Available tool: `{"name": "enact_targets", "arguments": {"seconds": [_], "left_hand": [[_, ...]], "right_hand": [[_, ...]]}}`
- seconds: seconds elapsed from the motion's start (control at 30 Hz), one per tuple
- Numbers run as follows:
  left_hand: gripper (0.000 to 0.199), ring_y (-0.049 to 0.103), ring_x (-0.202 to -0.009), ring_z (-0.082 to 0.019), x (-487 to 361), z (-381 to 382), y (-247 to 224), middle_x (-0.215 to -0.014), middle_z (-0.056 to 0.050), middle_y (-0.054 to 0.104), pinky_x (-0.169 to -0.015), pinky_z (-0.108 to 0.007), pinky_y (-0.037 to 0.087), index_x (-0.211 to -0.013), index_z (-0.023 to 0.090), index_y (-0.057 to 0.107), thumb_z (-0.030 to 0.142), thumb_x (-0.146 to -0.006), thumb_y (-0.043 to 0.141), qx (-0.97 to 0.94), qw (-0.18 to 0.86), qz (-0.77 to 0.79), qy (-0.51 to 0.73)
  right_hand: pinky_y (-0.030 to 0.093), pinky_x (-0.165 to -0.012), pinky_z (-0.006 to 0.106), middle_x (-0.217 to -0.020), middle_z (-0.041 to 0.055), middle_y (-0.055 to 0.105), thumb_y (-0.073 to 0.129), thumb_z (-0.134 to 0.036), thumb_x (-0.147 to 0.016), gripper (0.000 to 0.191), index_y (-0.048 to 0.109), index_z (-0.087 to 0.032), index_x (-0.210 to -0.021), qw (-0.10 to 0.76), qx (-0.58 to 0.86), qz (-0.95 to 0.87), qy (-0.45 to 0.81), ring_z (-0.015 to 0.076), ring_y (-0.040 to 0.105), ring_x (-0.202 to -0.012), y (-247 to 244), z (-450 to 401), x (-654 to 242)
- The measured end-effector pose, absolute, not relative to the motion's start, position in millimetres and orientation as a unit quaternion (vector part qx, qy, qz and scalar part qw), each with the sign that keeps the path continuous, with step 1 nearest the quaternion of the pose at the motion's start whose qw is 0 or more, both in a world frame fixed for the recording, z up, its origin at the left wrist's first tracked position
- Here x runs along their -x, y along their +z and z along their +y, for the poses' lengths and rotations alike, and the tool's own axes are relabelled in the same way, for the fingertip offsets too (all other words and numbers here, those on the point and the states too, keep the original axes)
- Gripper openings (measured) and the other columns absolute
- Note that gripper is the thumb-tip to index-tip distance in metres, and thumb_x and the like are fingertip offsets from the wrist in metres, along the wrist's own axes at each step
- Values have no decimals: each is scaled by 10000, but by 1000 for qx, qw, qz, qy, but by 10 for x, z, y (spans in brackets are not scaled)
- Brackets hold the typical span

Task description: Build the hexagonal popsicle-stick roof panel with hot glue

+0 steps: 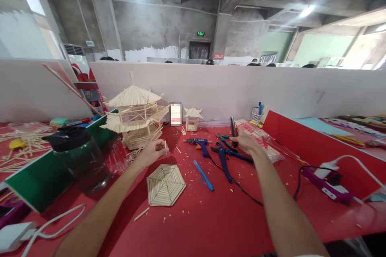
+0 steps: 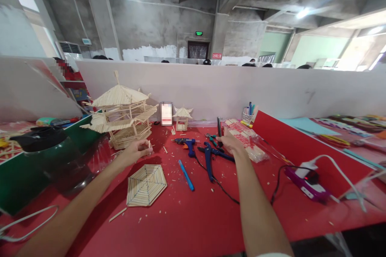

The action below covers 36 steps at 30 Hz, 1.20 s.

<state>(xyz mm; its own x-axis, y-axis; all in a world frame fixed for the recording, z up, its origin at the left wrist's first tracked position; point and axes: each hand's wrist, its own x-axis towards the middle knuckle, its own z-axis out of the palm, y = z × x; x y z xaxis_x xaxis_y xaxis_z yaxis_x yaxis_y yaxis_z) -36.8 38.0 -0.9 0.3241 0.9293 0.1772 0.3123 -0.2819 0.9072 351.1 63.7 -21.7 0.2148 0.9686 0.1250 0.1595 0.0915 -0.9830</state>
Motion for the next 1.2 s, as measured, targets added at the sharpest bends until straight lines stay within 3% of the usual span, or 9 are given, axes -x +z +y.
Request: {"name": "enact_targets", "arguments": {"seconds": [0.17, 0.27, 0.33, 0.5, 0.63, 0.7, 0.77, 0.93, 1.2], "left_hand": [[325, 540, -573, -141, 389, 391, -8, -597, -13, 613, -586, -265, 406, -651, 173, 532, 440, -689, 713, -728, 379, 437, 369], [337, 511, -557, -133, 397, 401, -20, -583, 0, 586, -572, -263, 395, -633, 173, 525, 464, -718, 670, -743, 356, 437, 362], [315, 509, -553, -131, 399, 404, -38, -581, 13, 574, -573, -265, 397, -660, 176, 522, 454, -724, 656, -743, 352, 436, 366], [359, 568, -583, -152, 388, 375, -65, -618, 35, 608, -581, -269, 424, -1007, 196, 536, 370, -720, 663, -728, 359, 453, 370], [250, 580, -577, -156, 364, 347, -36, -625, 2, 641, -578, -277, 434, -920, 185, 568, 379, -772, 626, -740, 344, 446, 368], [227, 573, -569, -153, 345, 334, -8, -637, -21, 652, -567, -279, 434, -811, 172, 592, 396, -785, 613, -741, 335, 442, 378], [258, 561, -556, -146, 321, 312, 30, -630, -31, 649, -557, -277, 437, -726, 162, 606, 416, -767, 634, -734, 340, 443, 387], [320, 518, -522, -116, 253, 196, 141, -566, -8, 607, -534, -246, 417, -638, 156, 611, 453, -706, 706, -696, 389, 458, 393], [331, 577, -569, -115, 201, 137, 120, -649, -40, 671, -552, -227, 441, -676, 143, 646, 419, -602, 812, -592, 511, 478, 400]], "right_hand": [[495, -558, 252, -758, 26, 643, 547, -170, -782, 142, 561, -194, -921, 507, 566, -523, 386, 161, 613, -635, -155, 629, -3439], [502, -618, 246, -862, 58, 676, 443, -171, -853, 192, 579, -181, -989, 443, 636, -554, 304, 161, 644, -724, -114, 627, -3486], [497, -655, 262, -858, 78, 687, 452, -137, -829, 219, 610, -164, -979, 382, 689, -564, 246, 186, 656, -764, -113, 622, -3550], [473, -753, 323, -841, 129, 701, 607, -97, -704, 190, 669, -142, -878, 292, 751, -560, 194, 281, 660, -896, -178, 572, -3663], [449, -840, 364, -1028, 183, 687, 645, -140, -727, 290, 660, -130, -1016, 260, 763, -575, 142, 311, 624, -1040, -123, 544, -3534], [439, -873, 363, -1102, 192, 669, 604, -178, -801, 320, 624, -120, -1115, 256, 727, -629, 103, 284, 616, -1061, -45, 522, -3348], [445, -868, 300, -1064, 111, 695, 558, -212, -864, 299, 603, -171, -1156, 266, 663, -692, 105, 202, 642, -989, 30, 467, -3069], [490, -768, 285, -942, 45, 726, 621, -293, -854, 278, 625, -215, -1121, 336, 397, -824, 226, 168, 672, -838, 41, 195, -2173], [454, -736, 248, -913, 45, 737, 579, -170, -865, 149, 694, -192, -957, 390, 374, -827, 156, 155, 664, -806, -127, 61, -1635]]}}
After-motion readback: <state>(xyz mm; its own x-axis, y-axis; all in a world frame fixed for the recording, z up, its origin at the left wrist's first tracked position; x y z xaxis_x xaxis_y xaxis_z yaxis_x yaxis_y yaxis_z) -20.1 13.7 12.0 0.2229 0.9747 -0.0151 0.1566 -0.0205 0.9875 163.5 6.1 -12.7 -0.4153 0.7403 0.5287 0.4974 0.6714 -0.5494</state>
